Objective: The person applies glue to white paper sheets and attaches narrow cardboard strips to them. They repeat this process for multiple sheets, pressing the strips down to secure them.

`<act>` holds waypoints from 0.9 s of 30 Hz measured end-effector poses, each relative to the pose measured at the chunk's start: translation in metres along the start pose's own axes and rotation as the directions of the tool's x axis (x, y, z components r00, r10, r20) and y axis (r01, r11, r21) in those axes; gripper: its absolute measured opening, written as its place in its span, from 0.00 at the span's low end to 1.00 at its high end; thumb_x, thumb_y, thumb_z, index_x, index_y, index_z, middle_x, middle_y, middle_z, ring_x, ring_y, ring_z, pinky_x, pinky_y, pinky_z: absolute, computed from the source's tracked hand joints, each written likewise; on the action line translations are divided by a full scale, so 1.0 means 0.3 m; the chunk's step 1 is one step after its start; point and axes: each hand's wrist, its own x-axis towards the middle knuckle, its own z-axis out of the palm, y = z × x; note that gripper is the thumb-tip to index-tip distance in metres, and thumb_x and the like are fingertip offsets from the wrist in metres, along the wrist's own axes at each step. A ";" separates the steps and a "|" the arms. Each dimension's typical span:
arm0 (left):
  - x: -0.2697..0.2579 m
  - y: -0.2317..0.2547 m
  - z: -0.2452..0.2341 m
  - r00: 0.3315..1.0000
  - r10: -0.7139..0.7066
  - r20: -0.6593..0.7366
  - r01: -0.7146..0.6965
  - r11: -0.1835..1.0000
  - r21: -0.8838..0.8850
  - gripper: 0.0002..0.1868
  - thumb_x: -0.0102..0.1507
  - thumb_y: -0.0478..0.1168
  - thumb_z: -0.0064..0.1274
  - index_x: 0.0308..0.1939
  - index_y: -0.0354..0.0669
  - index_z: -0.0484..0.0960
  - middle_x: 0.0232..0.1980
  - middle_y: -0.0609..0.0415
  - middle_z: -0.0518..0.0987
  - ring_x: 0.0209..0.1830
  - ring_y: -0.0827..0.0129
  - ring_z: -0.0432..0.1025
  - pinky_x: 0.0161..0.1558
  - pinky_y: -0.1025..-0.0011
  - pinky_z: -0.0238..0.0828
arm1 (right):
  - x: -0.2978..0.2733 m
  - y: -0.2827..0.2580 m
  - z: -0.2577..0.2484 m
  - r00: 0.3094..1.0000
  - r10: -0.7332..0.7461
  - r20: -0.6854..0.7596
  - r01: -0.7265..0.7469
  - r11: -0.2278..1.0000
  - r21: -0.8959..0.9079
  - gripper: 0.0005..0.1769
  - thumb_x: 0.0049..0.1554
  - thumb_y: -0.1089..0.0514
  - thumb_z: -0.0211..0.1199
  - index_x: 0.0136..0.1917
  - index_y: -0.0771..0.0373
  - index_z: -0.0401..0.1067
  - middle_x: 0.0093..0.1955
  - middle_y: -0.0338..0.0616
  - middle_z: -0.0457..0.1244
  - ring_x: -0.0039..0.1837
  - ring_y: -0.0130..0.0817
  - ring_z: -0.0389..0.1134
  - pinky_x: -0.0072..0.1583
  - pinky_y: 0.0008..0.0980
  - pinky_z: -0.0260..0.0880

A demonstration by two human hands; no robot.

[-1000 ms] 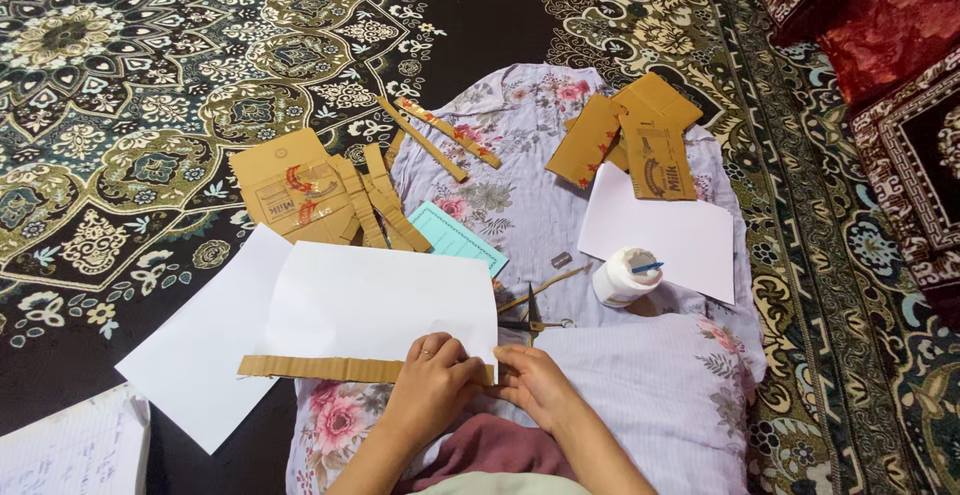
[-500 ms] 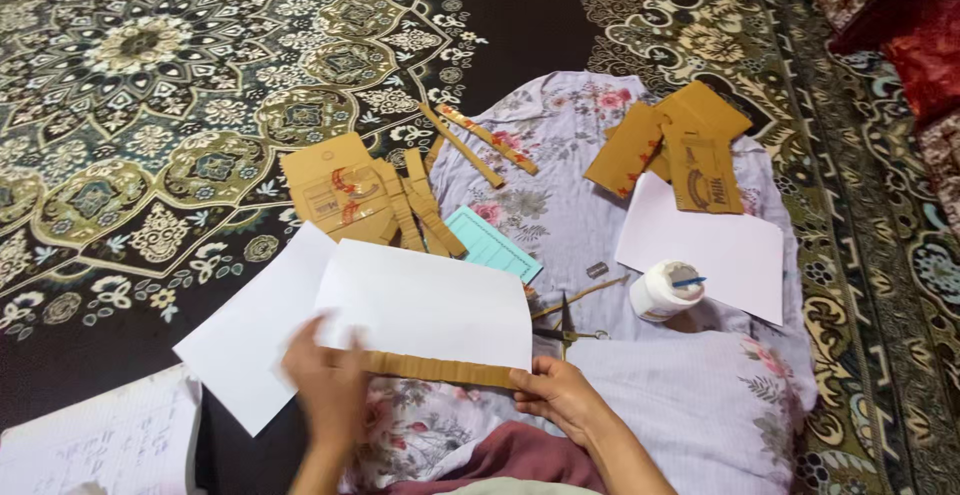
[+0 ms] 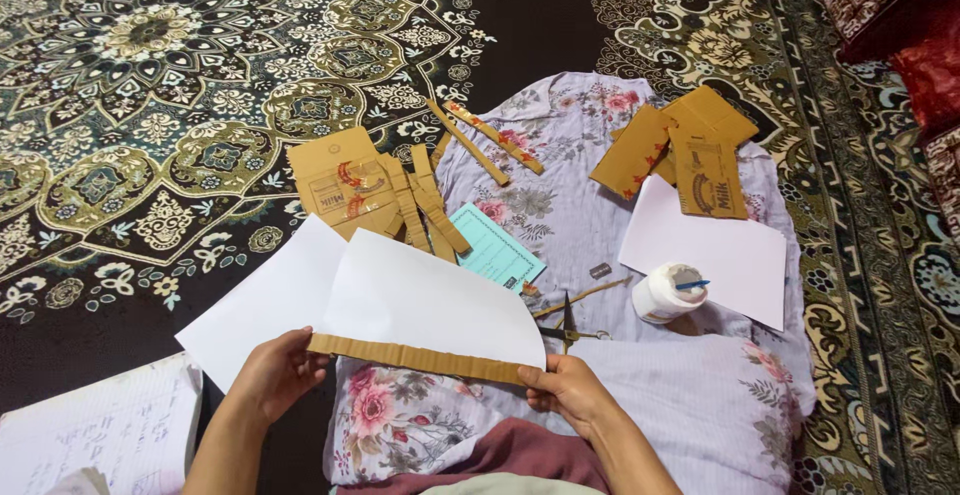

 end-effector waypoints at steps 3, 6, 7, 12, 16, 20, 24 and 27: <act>-0.045 0.016 0.027 0.999 -0.027 0.029 0.026 0.999 0.042 0.19 0.66 0.49 0.47 0.44 0.34 0.79 0.34 0.48 0.79 0.34 0.66 0.72 0.38 0.65 0.72 | -0.002 0.004 -0.009 1.000 -0.009 0.004 0.009 1.000 -0.006 0.16 0.52 0.54 0.73 0.47 0.67 0.75 0.35 0.40 0.66 0.34 0.28 0.67 0.41 0.29 0.73; -0.063 0.022 0.033 1.000 -0.007 0.027 0.004 0.993 0.115 0.16 0.66 0.46 0.52 0.43 0.33 0.79 0.34 0.50 0.78 0.34 0.68 0.73 0.37 0.66 0.73 | -0.006 0.001 -0.010 1.000 -0.010 0.003 0.010 1.000 -0.013 0.16 0.52 0.54 0.73 0.47 0.67 0.75 0.35 0.41 0.67 0.35 0.29 0.68 0.42 0.29 0.74; -0.061 0.018 0.029 1.000 0.006 0.011 -0.008 0.989 0.147 0.15 0.65 0.44 0.53 0.42 0.32 0.80 0.34 0.50 0.79 0.33 0.69 0.73 0.37 0.67 0.73 | -0.007 0.002 -0.011 1.000 -0.009 0.003 0.009 1.000 -0.016 0.16 0.52 0.54 0.74 0.48 0.67 0.75 0.36 0.42 0.67 0.35 0.29 0.68 0.42 0.29 0.74; -0.011 -0.016 -0.008 1.000 0.024 0.018 -0.027 0.984 0.176 0.13 0.64 0.43 0.58 0.37 0.33 0.80 0.31 0.52 0.78 0.30 0.72 0.70 0.33 0.71 0.71 | -0.010 -0.001 -0.011 1.000 -0.016 0.023 0.017 1.000 -0.011 0.16 0.52 0.54 0.73 0.48 0.67 0.75 0.36 0.42 0.67 0.36 0.29 0.68 0.43 0.30 0.74; 0.016 -0.038 -0.023 1.000 0.019 -0.015 -0.016 0.980 0.196 0.12 0.64 0.43 0.59 0.36 0.36 0.80 0.31 0.54 0.77 0.30 0.73 0.69 0.34 0.71 0.69 | -0.024 -0.010 -0.006 1.000 -0.003 0.008 0.003 1.000 -0.025 0.16 0.53 0.55 0.73 0.49 0.67 0.75 0.38 0.41 0.67 0.37 0.28 0.68 0.45 0.29 0.75; -0.008 -0.038 -0.020 0.999 0.036 0.015 -0.039 0.978 0.204 0.13 0.64 0.44 0.60 0.37 0.36 0.80 0.30 0.55 0.77 0.29 0.73 0.68 0.33 0.70 0.69 | -0.040 -0.023 0.004 1.000 0.021 0.010 -0.021 1.000 -0.005 0.17 0.53 0.54 0.72 0.50 0.67 0.75 0.38 0.41 0.66 0.39 0.28 0.68 0.45 0.29 0.76; -0.034 -0.028 -0.009 0.999 0.037 -0.016 -0.033 0.976 0.214 0.16 0.64 0.46 0.59 0.41 0.33 0.82 0.32 0.53 0.77 0.32 0.71 0.71 0.35 0.68 0.71 | -0.047 -0.021 0.005 0.999 0.030 0.035 -0.030 0.999 0.022 0.18 0.54 0.53 0.71 0.51 0.67 0.75 0.39 0.40 0.67 0.40 0.27 0.69 0.47 0.28 0.76; -0.028 -0.028 0.001 0.999 0.040 -0.011 -0.038 0.985 0.168 0.16 0.63 0.44 0.58 0.43 0.31 0.82 0.36 0.49 0.81 0.36 0.68 0.76 0.40 0.67 0.75 | -0.037 -0.009 0.000 0.998 0.018 0.059 -0.020 0.999 0.035 0.18 0.54 0.54 0.72 0.51 0.69 0.75 0.40 0.41 0.67 0.40 0.28 0.69 0.46 0.29 0.76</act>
